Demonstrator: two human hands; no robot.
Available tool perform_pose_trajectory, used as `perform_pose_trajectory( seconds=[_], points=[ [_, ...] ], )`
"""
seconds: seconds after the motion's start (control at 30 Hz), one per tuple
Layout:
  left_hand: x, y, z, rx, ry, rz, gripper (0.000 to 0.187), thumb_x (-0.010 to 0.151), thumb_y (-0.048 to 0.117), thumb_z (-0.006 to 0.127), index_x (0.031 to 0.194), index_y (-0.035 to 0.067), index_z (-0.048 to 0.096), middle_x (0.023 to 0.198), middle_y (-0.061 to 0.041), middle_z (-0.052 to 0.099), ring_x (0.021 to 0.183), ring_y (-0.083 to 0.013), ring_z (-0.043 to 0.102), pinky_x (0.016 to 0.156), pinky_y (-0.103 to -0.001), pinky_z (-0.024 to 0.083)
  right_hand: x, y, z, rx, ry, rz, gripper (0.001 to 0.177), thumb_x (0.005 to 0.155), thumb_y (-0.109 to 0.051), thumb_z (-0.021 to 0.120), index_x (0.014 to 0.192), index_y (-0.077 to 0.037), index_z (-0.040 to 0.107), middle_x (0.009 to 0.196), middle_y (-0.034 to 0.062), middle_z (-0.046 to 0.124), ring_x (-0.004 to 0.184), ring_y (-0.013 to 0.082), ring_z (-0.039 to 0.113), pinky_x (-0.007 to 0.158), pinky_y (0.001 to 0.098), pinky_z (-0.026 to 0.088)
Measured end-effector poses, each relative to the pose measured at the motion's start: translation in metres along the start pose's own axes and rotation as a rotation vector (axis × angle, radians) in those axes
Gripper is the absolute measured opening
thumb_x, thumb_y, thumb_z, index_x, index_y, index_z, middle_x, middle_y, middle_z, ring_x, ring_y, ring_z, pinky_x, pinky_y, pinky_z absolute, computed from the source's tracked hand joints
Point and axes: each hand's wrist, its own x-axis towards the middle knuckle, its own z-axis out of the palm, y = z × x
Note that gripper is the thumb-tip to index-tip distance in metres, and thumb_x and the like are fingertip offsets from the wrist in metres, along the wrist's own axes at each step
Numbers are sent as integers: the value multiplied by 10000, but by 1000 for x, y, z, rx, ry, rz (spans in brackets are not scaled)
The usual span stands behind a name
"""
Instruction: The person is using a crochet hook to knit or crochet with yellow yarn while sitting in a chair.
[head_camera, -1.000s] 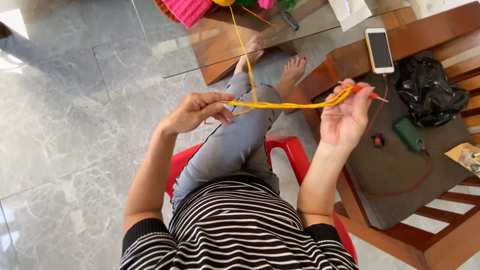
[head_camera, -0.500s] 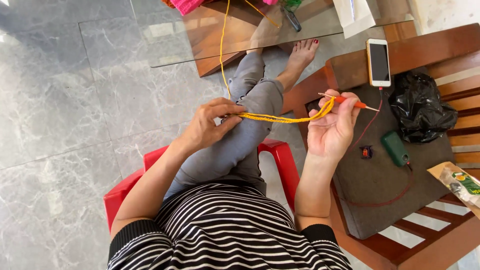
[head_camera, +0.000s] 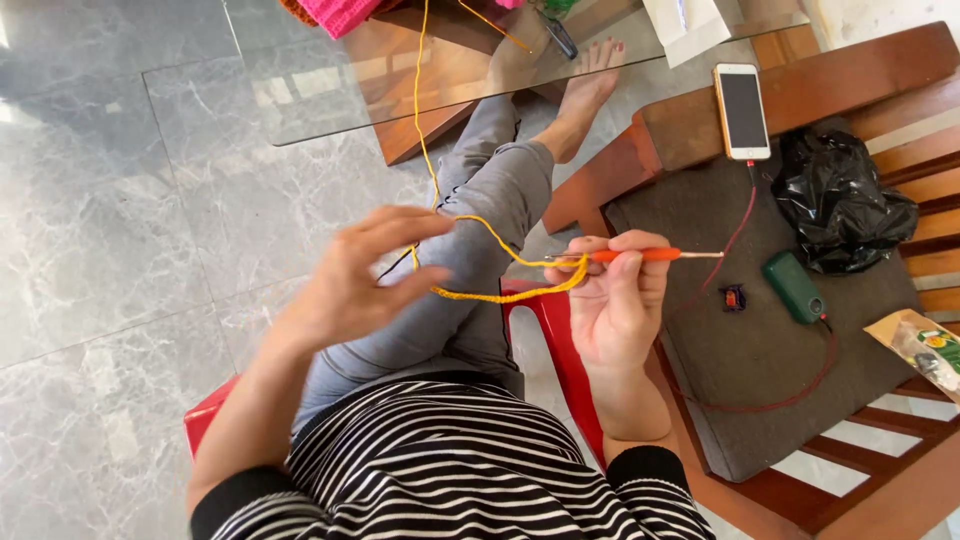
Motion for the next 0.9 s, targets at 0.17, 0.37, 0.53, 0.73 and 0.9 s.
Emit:
perform_pose_trajectory(
  seconds=[0.17,0.37,0.53,0.73,0.9],
  points=[
    [50,14,52,-233,-148,275,641,944,102,763,1497,16,451,1278,-261,656,1250,-455,618,1068,-589,488,-6,2,-2,-56,-56,-151,187,1115,-268,440,1158,-89,410,1082,257,707,988,298,772,884,447,663],
    [48,-13,43,-546,-290,97,154,1023,128,615,1015,67,756,668,-18,627,662,-82,507,648,-259,500,15,3,-14,-84,-64,-273,188,1122,-258,421,1145,-74,391,1011,280,698,892,295,764,849,413,650],
    [36,-31,47,-1215,-132,144,886,933,-77,627,1658,62,137,690,-59,514,567,-121,444,604,-223,389,18,18,14,-36,-144,-275,150,1115,-209,455,1126,-62,428,1032,267,717,975,285,774,859,399,643],
    [60,-1,11,382,130,293,285,937,172,715,676,125,609,525,-24,478,432,-223,471,433,-319,347,20,7,21,-132,-220,-470,150,1080,-129,475,1057,15,439,901,322,696,813,356,769,775,422,643],
    [51,10,5,-399,-103,328,170,925,132,704,778,56,743,773,-79,614,633,-161,513,598,-279,441,29,1,21,-376,-220,-691,137,1033,-50,554,1000,68,494,879,333,698,812,375,754,755,436,636]
  ],
)
